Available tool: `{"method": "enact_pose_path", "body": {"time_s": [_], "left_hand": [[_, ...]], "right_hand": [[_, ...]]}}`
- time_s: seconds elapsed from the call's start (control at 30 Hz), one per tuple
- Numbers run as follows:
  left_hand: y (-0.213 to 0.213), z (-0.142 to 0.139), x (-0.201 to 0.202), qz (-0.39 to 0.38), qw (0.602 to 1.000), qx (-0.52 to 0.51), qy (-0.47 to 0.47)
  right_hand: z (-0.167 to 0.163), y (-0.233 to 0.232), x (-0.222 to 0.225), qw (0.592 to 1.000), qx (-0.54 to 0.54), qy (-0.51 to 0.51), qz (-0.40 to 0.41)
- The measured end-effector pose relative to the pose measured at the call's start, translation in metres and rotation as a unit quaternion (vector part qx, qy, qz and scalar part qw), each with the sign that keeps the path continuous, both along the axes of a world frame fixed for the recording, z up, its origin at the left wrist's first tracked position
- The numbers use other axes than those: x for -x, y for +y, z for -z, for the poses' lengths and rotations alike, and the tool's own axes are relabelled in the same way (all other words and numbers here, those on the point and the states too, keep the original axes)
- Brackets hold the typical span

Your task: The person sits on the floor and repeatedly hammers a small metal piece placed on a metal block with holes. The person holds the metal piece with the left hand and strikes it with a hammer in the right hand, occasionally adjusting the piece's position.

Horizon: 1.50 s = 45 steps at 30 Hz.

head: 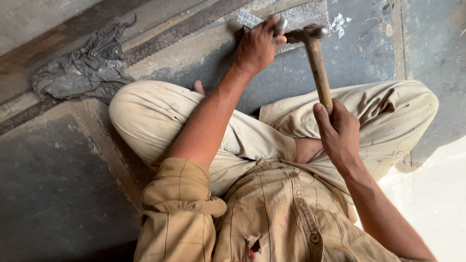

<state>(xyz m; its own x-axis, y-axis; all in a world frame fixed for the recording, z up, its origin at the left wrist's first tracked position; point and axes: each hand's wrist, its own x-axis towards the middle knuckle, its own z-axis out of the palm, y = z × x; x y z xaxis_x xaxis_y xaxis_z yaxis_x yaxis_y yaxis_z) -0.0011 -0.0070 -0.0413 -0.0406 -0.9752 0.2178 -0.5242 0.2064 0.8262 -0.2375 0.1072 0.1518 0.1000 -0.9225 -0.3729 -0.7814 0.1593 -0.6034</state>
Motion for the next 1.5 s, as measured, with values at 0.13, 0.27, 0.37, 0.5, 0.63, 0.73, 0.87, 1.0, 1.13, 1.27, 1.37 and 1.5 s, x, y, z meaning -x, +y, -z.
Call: {"method": "enact_pose_path", "body": {"time_s": [0.13,0.27,0.37,0.5,0.63,0.73,0.87,1.0,1.13,1.27,1.37,1.5], "left_hand": [[-0.003,-0.001,-0.005,-0.035,0.995,0.057,0.075],[-0.003,-0.009,-0.005,-0.073,0.987,0.016,0.141],[-0.002,-0.01,-0.005,-0.064,0.986,0.039,0.152],[0.0,-0.004,-0.004,-0.061,0.987,0.035,0.144],[-0.007,-0.004,-0.005,-0.089,0.994,-0.038,0.042],[-0.007,-0.014,-0.014,0.024,0.994,0.064,0.088],[0.003,-0.027,-0.02,0.018,0.998,-0.017,0.061],[0.007,-0.037,-0.01,0.034,0.978,-0.083,0.188],[0.011,-0.044,-0.003,0.061,0.966,-0.085,0.238],[0.011,-0.049,0.001,0.062,0.971,-0.092,0.213],[0.006,-0.053,0.004,0.063,0.963,-0.1,0.241],[0.005,-0.061,0.008,0.041,0.974,-0.104,0.197]], "right_hand": [[0.003,0.027,0.011,0.982,-0.037,-0.169,0.073],[0.004,0.045,0.024,0.963,-0.059,-0.225,0.133],[0.004,0.053,0.031,0.961,-0.016,-0.245,0.125],[0.012,0.054,0.045,0.958,-0.012,-0.252,0.136],[0.024,0.051,0.054,0.963,-0.086,-0.19,0.168],[0.028,0.059,0.044,0.956,-0.144,-0.217,0.136],[0.038,0.07,0.016,0.905,-0.319,-0.224,0.17],[0.05,0.071,0.016,0.838,-0.381,-0.335,0.202],[0.056,0.069,0.025,0.822,-0.366,-0.399,0.177],[0.058,0.066,0.025,0.817,-0.373,-0.407,0.168],[0.059,0.062,0.026,0.808,-0.382,-0.41,0.182],[0.059,0.06,0.028,0.801,-0.382,-0.425,0.18]]}}
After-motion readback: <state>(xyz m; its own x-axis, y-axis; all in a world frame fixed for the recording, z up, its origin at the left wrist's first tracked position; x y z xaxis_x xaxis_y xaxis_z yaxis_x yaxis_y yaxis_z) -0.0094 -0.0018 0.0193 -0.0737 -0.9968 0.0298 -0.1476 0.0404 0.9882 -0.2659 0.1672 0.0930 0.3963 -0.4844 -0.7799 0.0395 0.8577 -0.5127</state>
